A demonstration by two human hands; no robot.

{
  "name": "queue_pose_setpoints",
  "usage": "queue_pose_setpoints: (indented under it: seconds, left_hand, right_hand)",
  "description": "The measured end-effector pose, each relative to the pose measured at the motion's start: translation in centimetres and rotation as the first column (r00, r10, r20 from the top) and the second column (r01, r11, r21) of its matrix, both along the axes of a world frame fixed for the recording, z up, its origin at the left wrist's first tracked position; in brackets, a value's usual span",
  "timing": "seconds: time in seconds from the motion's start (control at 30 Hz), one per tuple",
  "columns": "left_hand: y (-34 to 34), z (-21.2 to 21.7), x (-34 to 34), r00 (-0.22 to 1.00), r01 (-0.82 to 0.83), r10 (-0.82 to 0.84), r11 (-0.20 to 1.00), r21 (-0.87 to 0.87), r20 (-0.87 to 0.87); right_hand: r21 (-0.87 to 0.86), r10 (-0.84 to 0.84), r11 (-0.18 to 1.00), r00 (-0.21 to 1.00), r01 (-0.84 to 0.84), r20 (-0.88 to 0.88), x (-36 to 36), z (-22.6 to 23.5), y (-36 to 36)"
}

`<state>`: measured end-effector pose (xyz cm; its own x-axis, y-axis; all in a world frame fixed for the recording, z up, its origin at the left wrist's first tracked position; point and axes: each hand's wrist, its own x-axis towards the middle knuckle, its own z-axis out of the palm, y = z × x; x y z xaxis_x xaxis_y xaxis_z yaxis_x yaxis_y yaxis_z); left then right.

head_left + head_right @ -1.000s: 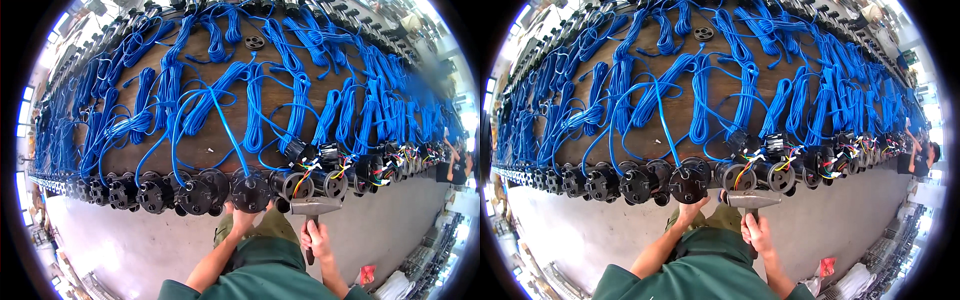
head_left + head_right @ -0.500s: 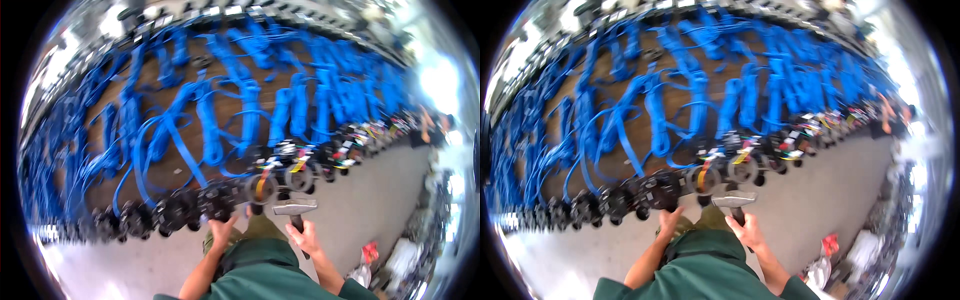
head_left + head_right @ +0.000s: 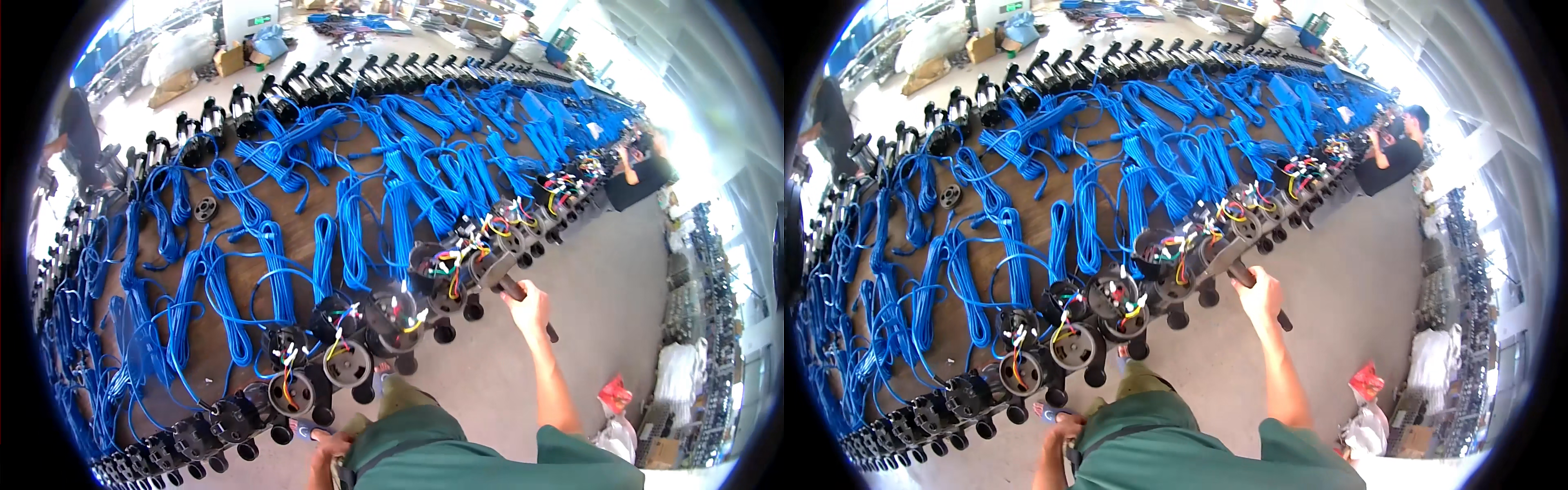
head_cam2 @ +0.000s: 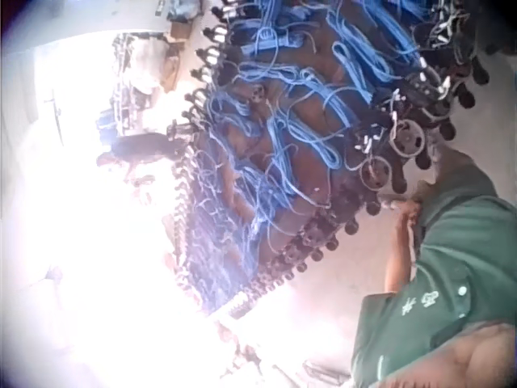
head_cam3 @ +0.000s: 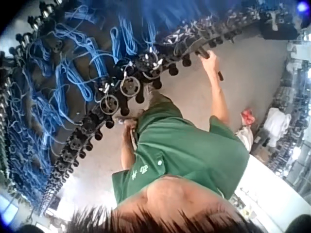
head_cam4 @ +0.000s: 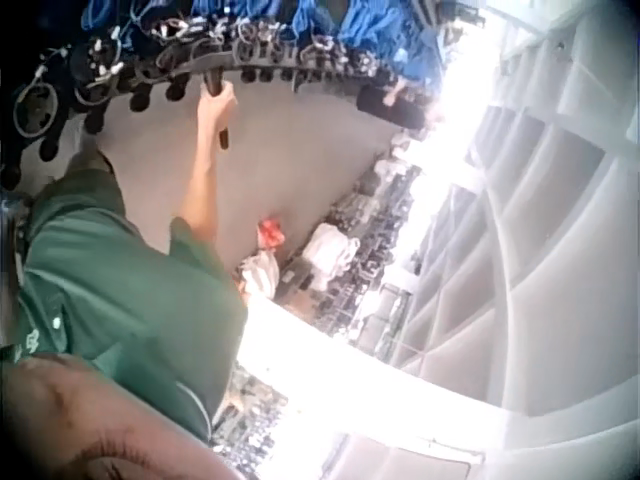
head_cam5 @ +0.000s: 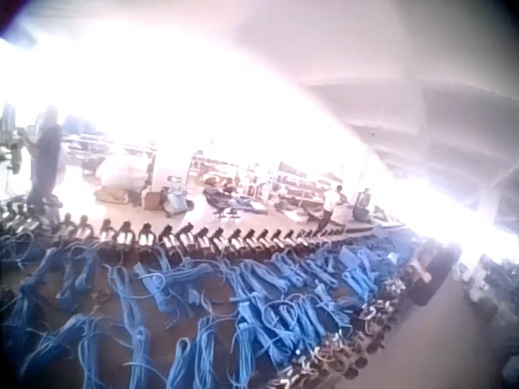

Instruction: The person uses a hammer to secure components into black circular bases that are connected to long blue cables at a warehouse workstation.

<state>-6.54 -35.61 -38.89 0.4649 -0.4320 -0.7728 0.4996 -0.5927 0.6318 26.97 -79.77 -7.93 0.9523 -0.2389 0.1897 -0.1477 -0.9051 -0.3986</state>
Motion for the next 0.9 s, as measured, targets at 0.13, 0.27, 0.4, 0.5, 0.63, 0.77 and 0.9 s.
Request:
queue_pose_setpoints:
  seconds: [0.13,0.27,0.4,0.5,0.63,0.77,0.9]
  left_hand:
    - [-4.9,2.5,1.9,0.992,-0.110,0.117,0.982,-0.152,0.042]
    - [-6.9,5.5,3.8,0.934,-0.354,0.357,0.917,-0.183,-0.020]
    - [-8.5,13.5,6.4,0.932,-0.300,0.227,0.921,0.249,0.283]
    - [-10.3,27.7,12.9,0.767,-0.539,0.441,0.837,0.096,0.467]
    - [-10.5,33.3,24.2,0.334,-0.745,0.260,0.661,0.085,0.906]
    - [-8.9,29.4,30.9,0.522,-0.644,0.220,0.735,0.212,0.824]
    - [-10.5,31.1,31.1,0.546,-0.678,0.258,0.695,0.240,0.797]
  right_hand:
    - [0.120,0.226,0.965,0.970,-0.235,0.086,2.7,-3.5,-2.8]
    - [0.201,0.301,0.929,0.950,-0.311,0.083,3.6,-4.4,-4.5]
    - [-0.026,0.353,0.934,0.904,-0.357,0.240,3.8,1.5,-0.6]
    - [0.135,0.480,0.819,0.795,-0.557,0.369,7.4,4.7,3.8]
    - [0.523,0.837,0.492,0.543,-0.696,-0.065,16.7,3.4,9.7]
    - [0.262,0.742,0.381,0.125,-0.887,-0.659,23.3,-1.5,13.0]
    - [0.170,0.867,0.381,0.287,-0.909,-0.406,20.5,-0.2,12.5]
